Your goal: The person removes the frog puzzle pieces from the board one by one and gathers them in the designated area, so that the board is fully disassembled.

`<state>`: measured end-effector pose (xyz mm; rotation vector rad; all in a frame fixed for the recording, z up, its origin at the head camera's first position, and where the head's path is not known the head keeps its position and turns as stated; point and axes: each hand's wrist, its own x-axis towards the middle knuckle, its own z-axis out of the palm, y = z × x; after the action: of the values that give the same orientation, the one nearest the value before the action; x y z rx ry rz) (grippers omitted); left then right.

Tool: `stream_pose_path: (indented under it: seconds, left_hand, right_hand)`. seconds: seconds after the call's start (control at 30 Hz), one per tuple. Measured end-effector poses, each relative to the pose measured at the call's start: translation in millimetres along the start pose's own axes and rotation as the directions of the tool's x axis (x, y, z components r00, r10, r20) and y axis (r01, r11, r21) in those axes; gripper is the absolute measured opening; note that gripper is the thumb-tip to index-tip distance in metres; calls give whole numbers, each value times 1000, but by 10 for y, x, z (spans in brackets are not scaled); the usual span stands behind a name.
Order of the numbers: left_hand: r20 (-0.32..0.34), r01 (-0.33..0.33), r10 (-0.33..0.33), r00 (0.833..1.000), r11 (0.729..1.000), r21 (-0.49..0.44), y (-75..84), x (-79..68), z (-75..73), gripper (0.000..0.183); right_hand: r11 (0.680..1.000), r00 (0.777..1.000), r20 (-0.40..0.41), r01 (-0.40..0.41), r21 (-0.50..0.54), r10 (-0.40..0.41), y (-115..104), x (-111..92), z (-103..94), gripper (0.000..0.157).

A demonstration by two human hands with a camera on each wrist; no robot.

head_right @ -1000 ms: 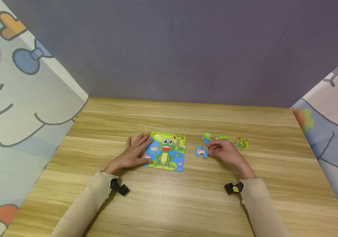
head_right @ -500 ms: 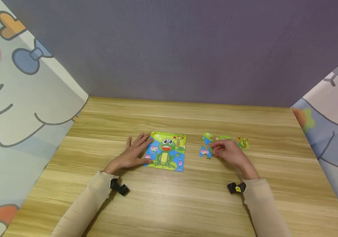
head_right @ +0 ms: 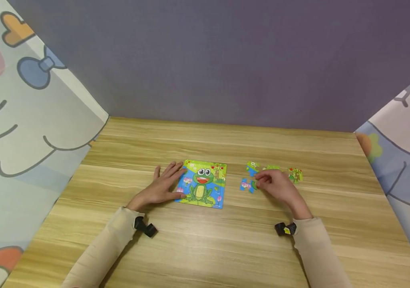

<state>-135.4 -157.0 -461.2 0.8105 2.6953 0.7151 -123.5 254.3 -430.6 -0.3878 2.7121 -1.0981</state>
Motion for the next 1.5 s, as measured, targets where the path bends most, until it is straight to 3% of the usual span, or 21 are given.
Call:
stream_pose_path:
  seconds: [0.43,0.93,1.1,1.3,1.5]
  left_hand:
    - [6,-1,1,1000,1000,3,1,1,-11,87]
    - [3,3,-3,1000,1000,1,0,12,5,87]
    - [9,7,-7,1000,1000,1,-7,16,19,87]
    - [4,3,-3,1000,1000,-6,-2,14,17,88]
    - [1,-1,2,1000,1000,-17,4,8,0,87]
  right_hand:
    - [1000,1000,13,13,5,-13,-360,178,127,25]
    - [985,980,125,141,94,-152,-955,572,718,37]
    - [993,979,163,120,16,-120,-1059,624,876,53]
    - [992,982,186,45,-119,-22,-1094,636,980,70]
    - [989,983,183,6,-151,22,-1105,650,1018,75]
